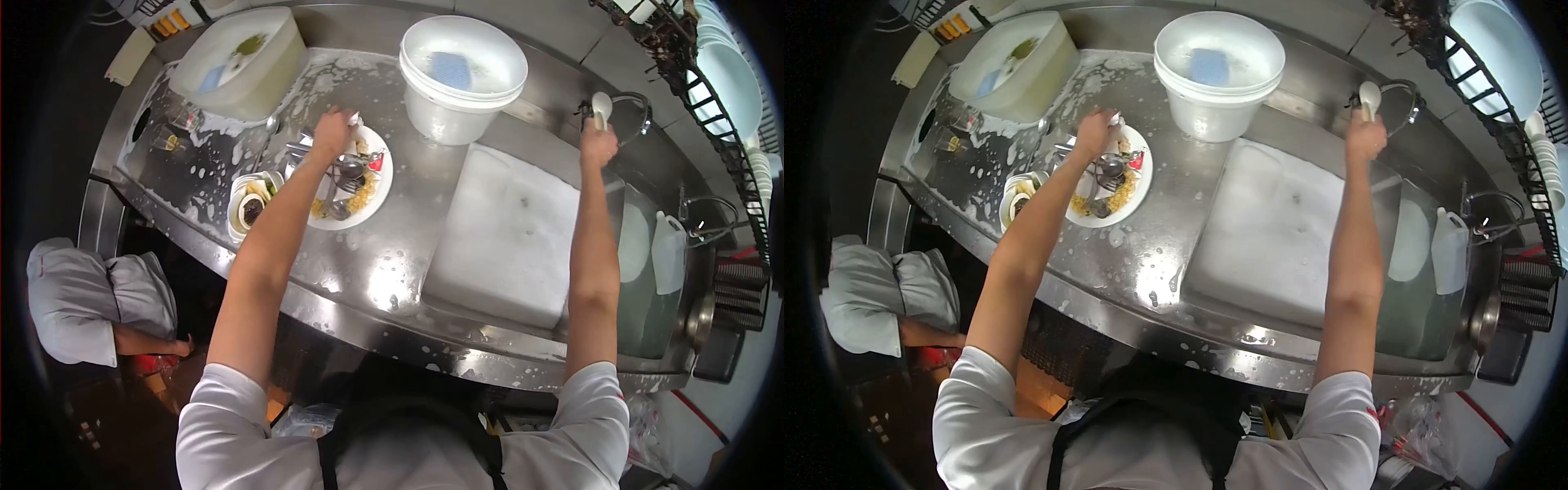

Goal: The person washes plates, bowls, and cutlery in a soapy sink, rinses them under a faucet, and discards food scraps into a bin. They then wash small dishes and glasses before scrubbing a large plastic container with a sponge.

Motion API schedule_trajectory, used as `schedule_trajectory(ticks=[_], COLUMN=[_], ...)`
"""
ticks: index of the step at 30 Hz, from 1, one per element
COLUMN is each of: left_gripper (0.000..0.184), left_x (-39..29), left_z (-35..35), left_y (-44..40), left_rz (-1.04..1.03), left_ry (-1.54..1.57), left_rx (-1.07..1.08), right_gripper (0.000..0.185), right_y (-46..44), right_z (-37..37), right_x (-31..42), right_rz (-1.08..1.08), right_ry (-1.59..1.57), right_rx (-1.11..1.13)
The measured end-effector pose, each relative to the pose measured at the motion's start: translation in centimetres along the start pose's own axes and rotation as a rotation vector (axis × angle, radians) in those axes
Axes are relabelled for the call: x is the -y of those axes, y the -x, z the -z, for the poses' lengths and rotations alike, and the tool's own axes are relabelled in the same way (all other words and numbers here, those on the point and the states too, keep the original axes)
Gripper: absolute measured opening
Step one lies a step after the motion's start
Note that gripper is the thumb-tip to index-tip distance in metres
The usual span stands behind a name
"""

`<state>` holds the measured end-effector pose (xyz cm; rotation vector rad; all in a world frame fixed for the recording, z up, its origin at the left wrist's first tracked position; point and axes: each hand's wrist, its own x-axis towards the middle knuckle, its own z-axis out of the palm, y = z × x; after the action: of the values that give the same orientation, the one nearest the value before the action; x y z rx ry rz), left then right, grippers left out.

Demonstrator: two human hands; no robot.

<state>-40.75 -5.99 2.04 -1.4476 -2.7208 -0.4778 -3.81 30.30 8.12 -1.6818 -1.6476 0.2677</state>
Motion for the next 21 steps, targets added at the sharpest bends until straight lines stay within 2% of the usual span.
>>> schedule_trajectory(ticks=[2,5,7,9,11,13,16,19,21], left_gripper=[0.029,0.022,0.02,0.021,0.017,0.016,0.013,0.027,0.034], left_x=[0.7,-0.3,1.1,1.3,1.0,0.9,-0.3,3.8,8.2], left_z=[-0.5,3.1,3.8,5.7,6.1,6.0,8.2,8.5,9.6], left_y=[0.4,1.5,1.8,2.5,3.3,2.9,2.7,1.8,1.7], left_rz=[0.023,0.124,0.213,0.315,0.321,0.323,0.231,0.307,0.385], left_ry=[0.135,0.309,0.627,0.879,0.91,0.842,0.67,0.706,0.335], left_rx=[-0.143,-0.229,-0.221,-0.202,-0.148,-0.119,-0.22,-0.339,-0.232], right_gripper=[0.039,0.031,0.021,0.019,0.015,0.013,0.011,0.024,0.021], right_y=[-1.4,-6.2,-3.4,-1.1,2.4,3.6,8.6,11.0,12.6], right_z=[-1.7,-6.7,-3.1,-2.6,-2.6,-4.4,0.6,0.8,0.5], right_x=[-3.1,-12.1,-10.6,-10.8,-13.1,-16.3,-11.1,-15.2,-16.4], right_rz=[0.137,-0.552,-0.449,-0.493,-0.484,-0.581,-0.838,-0.81,-0.87], right_ry=[0.066,-0.843,-0.868,-1.078,-1.162,-1.322,-1.415,-1.406,-1.319], right_rx=[-0.196,0.217,0.287,0.175,0.23,0.415,0.341,0.471,0.357])
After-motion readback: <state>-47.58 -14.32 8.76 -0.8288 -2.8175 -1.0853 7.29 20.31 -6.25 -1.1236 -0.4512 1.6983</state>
